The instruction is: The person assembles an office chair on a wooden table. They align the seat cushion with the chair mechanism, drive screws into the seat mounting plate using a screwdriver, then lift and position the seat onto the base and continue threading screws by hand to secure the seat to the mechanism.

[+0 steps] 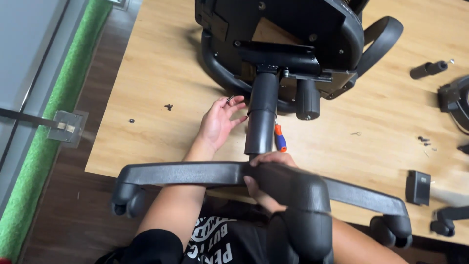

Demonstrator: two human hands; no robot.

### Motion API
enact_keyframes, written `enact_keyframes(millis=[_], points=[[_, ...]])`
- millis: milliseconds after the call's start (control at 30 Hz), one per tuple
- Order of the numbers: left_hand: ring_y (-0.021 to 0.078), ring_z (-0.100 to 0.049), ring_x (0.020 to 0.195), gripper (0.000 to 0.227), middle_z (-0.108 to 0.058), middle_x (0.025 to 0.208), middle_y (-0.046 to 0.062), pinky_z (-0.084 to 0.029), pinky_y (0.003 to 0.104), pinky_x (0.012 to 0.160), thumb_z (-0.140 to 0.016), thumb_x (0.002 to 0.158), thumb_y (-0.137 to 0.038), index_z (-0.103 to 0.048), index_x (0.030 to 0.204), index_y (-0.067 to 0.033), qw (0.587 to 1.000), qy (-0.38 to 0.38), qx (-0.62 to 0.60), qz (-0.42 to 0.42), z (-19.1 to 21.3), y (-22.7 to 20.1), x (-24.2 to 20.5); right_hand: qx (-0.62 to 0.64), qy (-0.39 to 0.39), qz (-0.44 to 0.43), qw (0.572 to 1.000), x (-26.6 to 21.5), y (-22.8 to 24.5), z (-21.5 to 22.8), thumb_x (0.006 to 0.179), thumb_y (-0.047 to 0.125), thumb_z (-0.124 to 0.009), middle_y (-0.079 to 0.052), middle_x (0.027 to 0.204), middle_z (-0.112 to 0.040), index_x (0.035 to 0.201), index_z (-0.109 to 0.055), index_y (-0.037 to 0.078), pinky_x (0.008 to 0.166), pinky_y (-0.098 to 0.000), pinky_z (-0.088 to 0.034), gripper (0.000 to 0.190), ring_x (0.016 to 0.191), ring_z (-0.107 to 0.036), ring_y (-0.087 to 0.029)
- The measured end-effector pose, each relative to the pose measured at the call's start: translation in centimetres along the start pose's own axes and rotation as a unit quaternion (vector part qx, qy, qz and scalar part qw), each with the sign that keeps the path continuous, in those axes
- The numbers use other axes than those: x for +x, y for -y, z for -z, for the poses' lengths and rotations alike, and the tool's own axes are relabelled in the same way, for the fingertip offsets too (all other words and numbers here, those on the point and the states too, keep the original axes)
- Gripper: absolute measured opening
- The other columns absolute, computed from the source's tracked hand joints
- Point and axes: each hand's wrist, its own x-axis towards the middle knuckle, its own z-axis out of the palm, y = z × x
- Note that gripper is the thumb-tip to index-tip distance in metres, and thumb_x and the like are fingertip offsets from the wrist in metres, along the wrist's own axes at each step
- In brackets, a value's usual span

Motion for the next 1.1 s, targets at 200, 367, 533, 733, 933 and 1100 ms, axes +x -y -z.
enact_keyframes(millis=[200,367,533,733,933,1100], points=[[0.028,-0.054,0.129,0.019,-0.06,0.129,0.004,-0.047,0.054,0.104,-0.044,0.101,-0.033,-0.047,0.092,-0.0164,0.999,0.021,-0.016,0.031,2.3,2.4,0.9,-0.024,-0.033,-0.111,0.993,0.6,2.2,-0.9,0.084,0.008,-0.083,-0.006,0.107,-0.07,0.115,-0.055,0.008,0.092,-0.0316,-0.055,0.042,0.099,-0.067,-0.016],[0.0301,-0.053,0.116,0.019,-0.058,0.124,0.006,-0.044,0.05,0.095,-0.046,0.101,-0.036,-0.049,0.096,-0.0175,0.993,0.092,-0.046,0.064,2.3,4.1,0.8,-0.089,-0.029,-0.066,0.993,1.5,2.6,-0.7,0.081,0.007,-0.084,-0.004,0.106,-0.072,0.107,-0.06,0.007,0.095,-0.0327,-0.056,0.035,0.103,-0.07,-0.016],[0.0267,-0.057,0.116,0.018,-0.06,0.121,0.004,-0.046,0.05,0.1,-0.05,0.1,-0.036,-0.05,0.099,-0.0181,0.984,0.107,-0.074,0.119,2.1,3.8,0.4,-0.124,-0.001,-0.063,0.99,2.3,4.8,0.5,0.076,0.01,-0.086,-0.005,0.106,-0.068,0.105,-0.07,0.007,0.09,-0.0325,-0.056,0.033,0.099,-0.068,-0.017],[0.0284,-0.058,0.109,0.019,-0.06,0.118,0.011,-0.054,0.048,0.094,-0.055,0.104,-0.029,-0.05,0.102,-0.011,0.995,0.035,-0.048,0.08,3.9,4.1,1.0,-0.128,0.078,-0.121,0.981,3.5,3.8,2.3,0.075,0.013,-0.086,-0.003,0.1,-0.073,0.105,-0.071,0.009,0.084,-0.0303,-0.058,0.034,0.093,-0.071,-0.016],[0.0298,-0.062,0.117,0.035,-0.064,0.127,0.01,-0.055,0.043,0.091,-0.047,0.101,-0.026,-0.053,0.13,-0.008,0.989,-0.138,0.029,0.038,11.8,-1.8,-1.2,-0.06,0.211,-0.103,0.97,4.8,4.4,5.0,0.081,0.012,-0.081,-0.006,0.098,-0.075,0.108,-0.072,0.006,0.086,-0.0337,-0.059,0.029,0.094,-0.071,-0.019],[0.0248,-0.061,0.092,0.029,-0.062,0.105,0.014,-0.054,0.041,0.082,-0.048,0.106,-0.032,-0.056,0.115,-0.0063,0.977,-0.214,0.007,-0.021,26.4,-12.4,-6.8,-0.059,0.315,-0.015,0.947,7.3,3.4,8.8,0.081,0.01,-0.078,-0.01,0.108,-0.075,0.114,-0.071,0.004,0.091,-0.0363,-0.057,0.034,0.101,-0.072,-0.022]])
